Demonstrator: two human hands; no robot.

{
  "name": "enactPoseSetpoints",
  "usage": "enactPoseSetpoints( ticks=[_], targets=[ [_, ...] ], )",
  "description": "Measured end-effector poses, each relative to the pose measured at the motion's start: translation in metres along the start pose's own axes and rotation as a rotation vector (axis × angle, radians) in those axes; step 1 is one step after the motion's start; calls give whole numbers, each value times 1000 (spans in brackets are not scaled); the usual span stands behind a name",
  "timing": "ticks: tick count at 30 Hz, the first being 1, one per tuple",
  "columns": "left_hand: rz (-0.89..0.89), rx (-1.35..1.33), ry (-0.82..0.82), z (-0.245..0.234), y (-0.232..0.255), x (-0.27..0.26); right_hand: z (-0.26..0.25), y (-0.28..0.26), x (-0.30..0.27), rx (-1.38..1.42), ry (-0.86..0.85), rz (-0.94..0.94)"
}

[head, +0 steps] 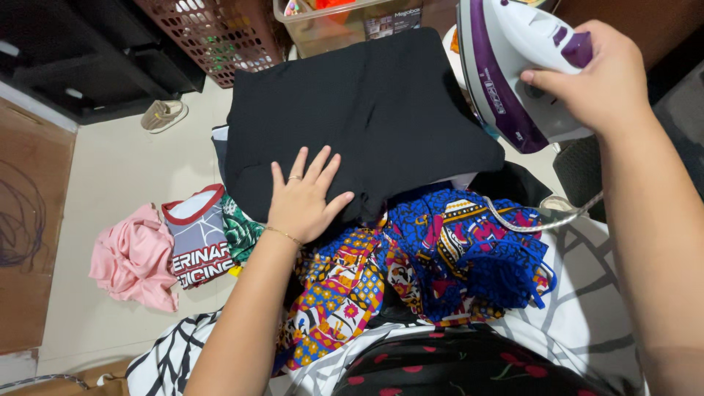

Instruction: The person irons a teal garment and a black garment on a small white ironing board. They smooth the fabric, use a purple iron, and fold the items after ironing.

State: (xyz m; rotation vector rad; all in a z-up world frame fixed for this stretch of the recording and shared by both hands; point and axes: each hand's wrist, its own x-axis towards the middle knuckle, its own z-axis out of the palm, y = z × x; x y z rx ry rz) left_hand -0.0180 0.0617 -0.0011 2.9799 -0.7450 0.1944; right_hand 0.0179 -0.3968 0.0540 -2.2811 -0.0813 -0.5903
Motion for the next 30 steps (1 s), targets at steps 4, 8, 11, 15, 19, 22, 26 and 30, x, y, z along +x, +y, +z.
enactPoseSetpoints(
  ticks=[4,8,11,15,19,22,26,30],
  targets=[
    [-26,-17,-32,-5,-18,-14,0,-6,-1,47,-16,-16],
    [-42,-55,-64,-19,-44,-30,-4,-23,3,-108,-89,-35],
    [-111,-107,-107,-31,-58,-37,0,-38,4,-318,-132,-120],
    [-262,-107,-138,-36,-52,-28,15,-56,10,-488,-179,-124],
    [-114,-109,-67,-23,-22,1,22,-75,16,-618,-187,-187],
    [-64,-95,-40,-9,-4,24,27,-96,23,-702,-263,-206],
    [-82,-67,-57,2,2,41,38,-125,32,-770,-387,-205],
    [-172,-67,-76,9,4,51,63,-154,40,-749,-422,-225]
  ],
)
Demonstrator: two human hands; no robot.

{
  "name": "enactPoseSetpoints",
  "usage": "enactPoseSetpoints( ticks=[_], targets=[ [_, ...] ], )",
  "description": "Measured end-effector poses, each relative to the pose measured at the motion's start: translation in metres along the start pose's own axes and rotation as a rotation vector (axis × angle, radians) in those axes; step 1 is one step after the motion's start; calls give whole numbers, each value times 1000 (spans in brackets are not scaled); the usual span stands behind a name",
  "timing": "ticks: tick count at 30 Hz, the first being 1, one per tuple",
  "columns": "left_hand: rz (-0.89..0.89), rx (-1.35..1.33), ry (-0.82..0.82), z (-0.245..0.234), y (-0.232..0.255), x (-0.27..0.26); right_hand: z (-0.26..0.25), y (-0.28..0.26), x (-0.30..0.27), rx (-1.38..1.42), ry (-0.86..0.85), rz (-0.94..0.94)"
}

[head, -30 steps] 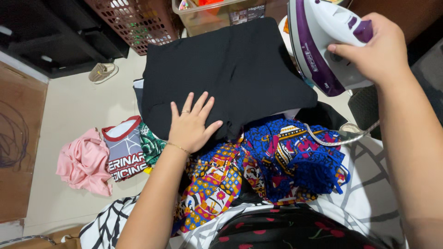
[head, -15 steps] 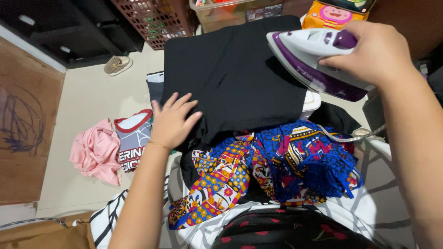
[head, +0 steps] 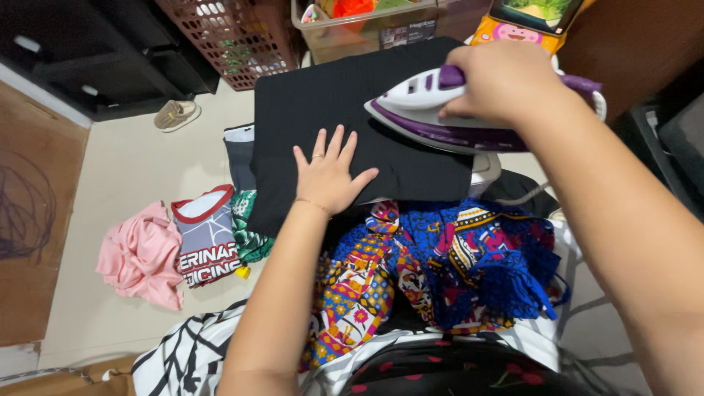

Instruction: The person irons a teal garment and a black garment on a small white ironing board. They smooth the fabric, use a purple iron, and fold the items after ironing.

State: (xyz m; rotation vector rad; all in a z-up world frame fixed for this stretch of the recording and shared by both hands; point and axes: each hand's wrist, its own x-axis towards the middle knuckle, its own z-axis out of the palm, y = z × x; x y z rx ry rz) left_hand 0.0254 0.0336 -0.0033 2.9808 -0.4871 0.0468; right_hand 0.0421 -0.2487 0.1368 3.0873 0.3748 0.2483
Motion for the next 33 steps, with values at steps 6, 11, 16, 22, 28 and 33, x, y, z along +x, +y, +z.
enactPoseSetpoints(
  ticks=[6,11,16,22,28,33],
  targets=[
    [-30,-41,72,6,2,4,-2,-25,26,-2,-63,-13],
    [88,-97,94,-5,-38,-19,-1,-28,36,22,-234,-59],
    [129,-79,95,-12,-56,-36,-5,-33,38,14,-330,-228],
    [164,-77,82,-15,-55,-41,-5,-43,31,8,-346,-193],
    [169,-80,74,-19,-55,-41,-10,-50,25,-17,-395,-312],
    [173,-76,75,-18,-55,-41,-11,-57,20,4,-331,-163]
  ],
)
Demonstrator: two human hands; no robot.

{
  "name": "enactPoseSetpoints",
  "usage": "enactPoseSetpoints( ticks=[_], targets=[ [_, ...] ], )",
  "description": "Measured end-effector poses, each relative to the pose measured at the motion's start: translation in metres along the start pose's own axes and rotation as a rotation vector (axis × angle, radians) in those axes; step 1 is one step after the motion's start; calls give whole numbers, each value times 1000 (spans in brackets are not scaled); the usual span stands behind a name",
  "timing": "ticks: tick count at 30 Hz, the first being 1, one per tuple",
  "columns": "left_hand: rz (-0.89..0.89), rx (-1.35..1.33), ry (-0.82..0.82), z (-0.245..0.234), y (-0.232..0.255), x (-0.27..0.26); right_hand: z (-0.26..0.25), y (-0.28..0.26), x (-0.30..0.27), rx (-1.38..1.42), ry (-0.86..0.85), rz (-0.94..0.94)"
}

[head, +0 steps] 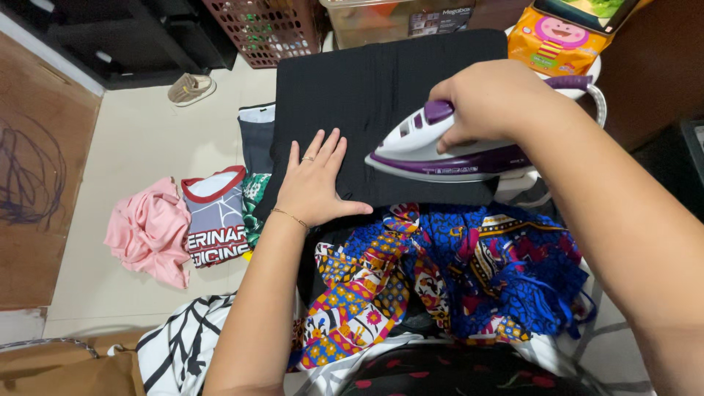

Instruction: The person irons a teal garment and a black garment on a small white ironing board. They smooth the fabric, use a purple iron, and fold the items after ironing.

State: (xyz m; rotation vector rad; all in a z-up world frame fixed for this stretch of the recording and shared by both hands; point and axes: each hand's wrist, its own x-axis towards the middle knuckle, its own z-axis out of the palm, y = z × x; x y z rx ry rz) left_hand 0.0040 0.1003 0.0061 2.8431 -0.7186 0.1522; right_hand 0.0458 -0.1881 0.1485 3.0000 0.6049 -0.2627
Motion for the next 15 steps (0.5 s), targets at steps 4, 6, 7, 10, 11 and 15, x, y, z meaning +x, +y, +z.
enactPoseSetpoints(
  ticks=[4,6,7,10,11,15],
  targets=[
    [-8,3,-7,1,0,1,2,4,-2,-29,-60,-46],
    [-3,0,0,1,1,0,4,9,-3,-66,-111,-42],
    [-2,4,2,2,2,-1,7,11,-3,-59,-57,-9],
    [-1,12,11,2,2,-1,15,17,0,-52,37,106],
    [-4,11,11,2,3,0,18,20,1,-60,20,151],
    [-2,15,18,3,4,-1,25,34,5,-81,32,250]
  ],
)
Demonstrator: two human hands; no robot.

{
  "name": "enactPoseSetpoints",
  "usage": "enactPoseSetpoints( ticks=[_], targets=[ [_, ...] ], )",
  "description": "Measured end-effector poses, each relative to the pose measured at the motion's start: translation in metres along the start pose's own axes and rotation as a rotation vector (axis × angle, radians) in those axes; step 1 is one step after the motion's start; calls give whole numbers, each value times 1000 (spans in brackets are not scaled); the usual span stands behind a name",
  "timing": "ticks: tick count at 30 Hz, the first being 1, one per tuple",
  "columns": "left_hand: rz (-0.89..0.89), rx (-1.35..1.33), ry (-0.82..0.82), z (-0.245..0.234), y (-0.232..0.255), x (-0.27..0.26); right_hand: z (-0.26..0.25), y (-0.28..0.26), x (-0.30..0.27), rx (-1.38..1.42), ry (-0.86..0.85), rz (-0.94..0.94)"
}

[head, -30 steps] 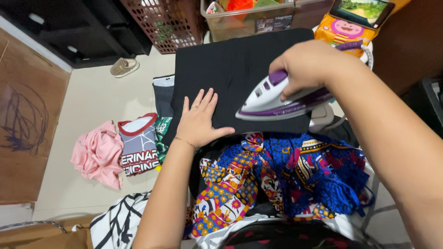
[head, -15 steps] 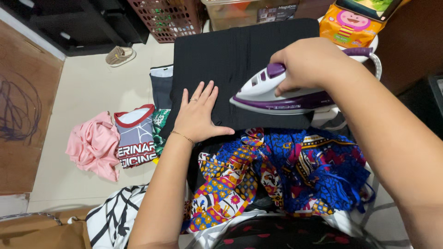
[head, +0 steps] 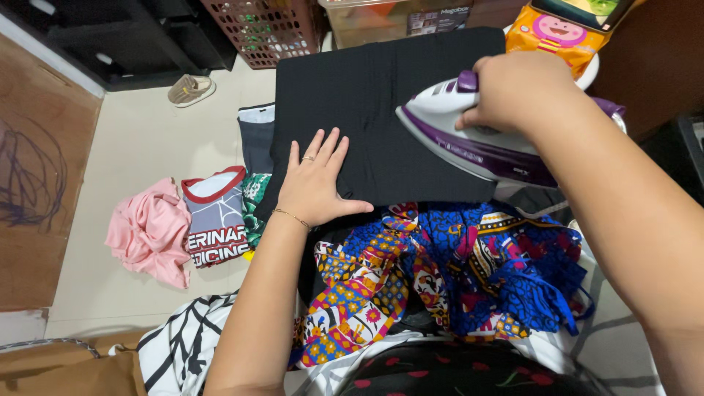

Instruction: The person irons a teal garment and a black garment on a small white ironing board. They smooth the fabric, use a purple iron, and fold the items after ironing.

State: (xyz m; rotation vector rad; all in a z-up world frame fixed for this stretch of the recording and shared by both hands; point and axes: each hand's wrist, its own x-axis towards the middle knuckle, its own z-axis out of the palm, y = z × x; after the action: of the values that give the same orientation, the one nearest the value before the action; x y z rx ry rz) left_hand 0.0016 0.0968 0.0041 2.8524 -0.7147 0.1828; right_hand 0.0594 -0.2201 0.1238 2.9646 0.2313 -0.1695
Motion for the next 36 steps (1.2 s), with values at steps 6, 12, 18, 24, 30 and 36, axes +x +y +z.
enactPoseSetpoints(
  ticks=[6,12,18,24,30,36],
  targets=[
    [83,10,26,-7,4,0,-11,6,2,86,108,-30],
    [145,-32,36,-6,5,-4,-14,-29,20,79,129,-105],
    [158,-41,55,-8,5,-4,-9,-35,67,62,104,-67],
    [-50,-187,-62,-17,12,14,-3,-24,84,59,139,-34],
    [-155,-89,126,11,40,41,-1,-18,82,80,121,-68],
    [-82,-133,220,25,35,37,-2,-13,97,60,134,115]
  ],
)
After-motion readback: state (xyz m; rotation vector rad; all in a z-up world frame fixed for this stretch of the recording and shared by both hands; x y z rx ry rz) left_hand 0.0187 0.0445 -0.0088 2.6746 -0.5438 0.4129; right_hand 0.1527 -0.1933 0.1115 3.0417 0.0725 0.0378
